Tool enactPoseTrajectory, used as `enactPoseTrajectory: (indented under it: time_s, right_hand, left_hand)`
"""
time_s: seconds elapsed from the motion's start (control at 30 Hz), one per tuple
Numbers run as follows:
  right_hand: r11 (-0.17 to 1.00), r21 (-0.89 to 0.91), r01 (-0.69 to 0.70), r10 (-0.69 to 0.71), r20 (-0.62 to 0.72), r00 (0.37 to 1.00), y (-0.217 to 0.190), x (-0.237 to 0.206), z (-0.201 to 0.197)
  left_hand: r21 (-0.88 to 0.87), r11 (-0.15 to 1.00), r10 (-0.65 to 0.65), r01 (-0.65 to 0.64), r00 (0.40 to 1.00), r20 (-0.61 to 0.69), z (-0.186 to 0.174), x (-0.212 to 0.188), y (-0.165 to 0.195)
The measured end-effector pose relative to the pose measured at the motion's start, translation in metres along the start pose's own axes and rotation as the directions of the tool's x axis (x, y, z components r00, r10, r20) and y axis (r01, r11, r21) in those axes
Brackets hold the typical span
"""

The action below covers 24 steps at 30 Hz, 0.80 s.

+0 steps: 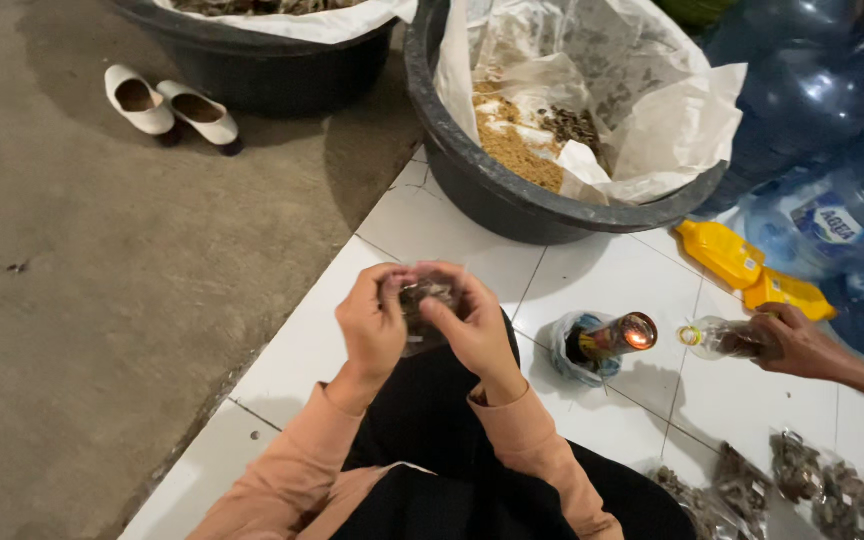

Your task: The person sits on the floor and seals small clear plastic bags filled with dried items by holding each bag's open edge over a lit candle flame to melt it closed. They take bags one at a time from a woven tray, seal each over the flame, and place the sealed bags on the floor.

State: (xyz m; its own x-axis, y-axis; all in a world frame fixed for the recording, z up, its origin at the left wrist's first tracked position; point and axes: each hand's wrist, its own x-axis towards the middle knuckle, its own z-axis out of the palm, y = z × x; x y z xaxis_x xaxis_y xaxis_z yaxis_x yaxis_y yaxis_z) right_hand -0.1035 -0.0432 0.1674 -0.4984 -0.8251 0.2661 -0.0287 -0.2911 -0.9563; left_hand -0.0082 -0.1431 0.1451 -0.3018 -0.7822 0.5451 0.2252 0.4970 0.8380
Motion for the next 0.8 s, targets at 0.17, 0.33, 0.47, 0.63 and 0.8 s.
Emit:
enactPoseTrajectory:
  time_s: [0.17, 0.33, 0.47, 0.63, 0.8]
  right_hand:
    - [0.999, 0.025, 0.022, -0.016, -0.236, 0.972, 0.01, -0.006, -0.005]
    - [0.986, -0.164, 0.043, -0.088, -0.282, 0.955, 0.021, -0.014, -0.025]
    - [0.984, -0.174, 0.044, -0.091, -0.27, 0.958, 0.033, -0.029, -0.033]
    - [0.993, -0.116, 0.012, -0.053, -0.353, 0.934, 0.053, -0.027, -0.036]
    - [0.999, 0.031, 0.043, -0.034, -0.255, 0.966, 0.046, -0.026, -0.054]
  left_hand:
    - [0.054, 0.992, 0.115, -0.113, 0.992, -0.042, 0.029, -0.018, -0.018]
    - [-0.128, 0.991, 0.048, -0.048, 0.999, -0.003, 0.047, -0.04, -0.027]
    - [-0.083, 0.996, -0.004, 0.011, 0.997, 0.082, 0.036, -0.048, -0.028]
    - [-0.107, 0.994, -0.02, 0.031, 0.995, 0.101, 0.036, -0.048, -0.027]
    - [-0.133, 0.976, -0.152, 0.175, 0.974, 0.167, 0.037, -0.032, -0.035]
